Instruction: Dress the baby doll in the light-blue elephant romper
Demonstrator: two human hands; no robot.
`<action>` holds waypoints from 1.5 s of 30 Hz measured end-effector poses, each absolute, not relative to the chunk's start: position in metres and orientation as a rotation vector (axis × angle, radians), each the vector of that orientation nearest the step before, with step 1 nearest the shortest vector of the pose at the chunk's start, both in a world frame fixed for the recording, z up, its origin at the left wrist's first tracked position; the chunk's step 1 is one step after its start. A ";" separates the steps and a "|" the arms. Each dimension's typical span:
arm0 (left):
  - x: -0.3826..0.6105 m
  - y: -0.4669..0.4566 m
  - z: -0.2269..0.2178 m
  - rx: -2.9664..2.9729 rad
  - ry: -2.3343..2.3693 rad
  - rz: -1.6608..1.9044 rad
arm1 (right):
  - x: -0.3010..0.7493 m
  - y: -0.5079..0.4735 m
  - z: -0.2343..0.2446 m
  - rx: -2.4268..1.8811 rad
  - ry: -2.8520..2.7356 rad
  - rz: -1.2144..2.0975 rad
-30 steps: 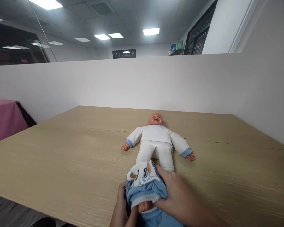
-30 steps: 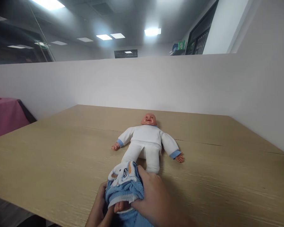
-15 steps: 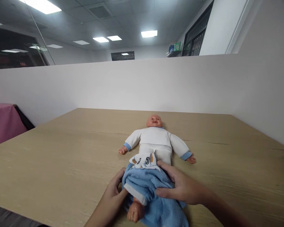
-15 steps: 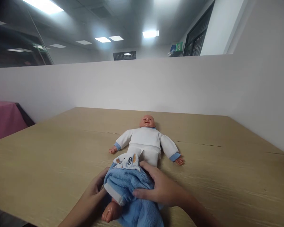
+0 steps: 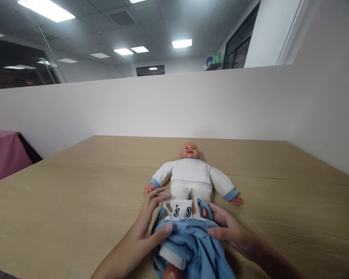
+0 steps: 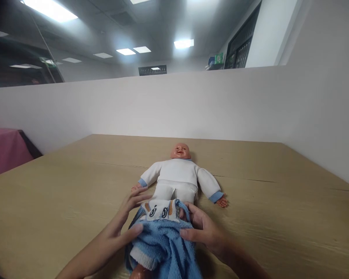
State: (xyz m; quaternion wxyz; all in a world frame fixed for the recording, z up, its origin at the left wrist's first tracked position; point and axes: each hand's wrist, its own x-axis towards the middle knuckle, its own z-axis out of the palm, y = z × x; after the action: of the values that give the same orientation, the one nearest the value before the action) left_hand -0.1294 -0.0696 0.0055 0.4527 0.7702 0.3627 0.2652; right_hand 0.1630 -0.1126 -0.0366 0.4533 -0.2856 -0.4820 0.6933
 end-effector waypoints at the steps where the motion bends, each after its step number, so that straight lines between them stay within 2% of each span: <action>1: -0.123 -0.065 0.018 1.990 0.923 0.635 | 0.163 -0.114 -0.037 -0.703 -1.180 1.694; 6: -0.086 -0.036 0.066 2.223 0.724 0.455 | 0.168 -0.123 -0.030 -0.712 -1.104 1.632; 12: -0.045 0.011 0.077 2.298 0.358 0.094 | 0.179 -0.121 -0.019 -0.720 -1.238 1.716; 17: -0.021 0.030 0.062 1.896 0.217 -0.231 | 0.194 -0.126 -0.016 -0.745 -1.377 1.984; 21: -0.009 0.029 0.036 1.693 0.090 -0.223 | 0.204 -0.130 -0.019 -0.740 -1.248 1.837; 25: -0.008 0.029 0.003 1.549 -0.019 -0.379 | 0.204 -0.125 -0.024 -0.781 -1.014 1.730; 33: -0.017 0.036 -0.027 1.554 0.099 -0.116 | 0.201 -0.122 -0.030 -0.871 -1.056 1.877; 39: -0.016 0.034 -0.033 1.544 0.181 -0.110 | 0.214 -0.134 -0.036 -1.115 -1.269 1.953; 42: -0.015 0.034 -0.033 1.560 0.132 -0.145 | 0.219 -0.137 -0.036 -1.103 -1.308 2.022; 45: -0.016 0.036 -0.032 1.583 0.103 -0.179 | 0.216 -0.132 -0.034 -1.010 -1.092 1.880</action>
State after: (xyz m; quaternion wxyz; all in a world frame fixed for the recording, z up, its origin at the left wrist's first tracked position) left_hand -0.0161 0.0363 -0.0316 0.6979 0.7102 0.0464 -0.0802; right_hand 0.2164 -0.1325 -0.0340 0.3634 -0.3925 -0.4244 0.7306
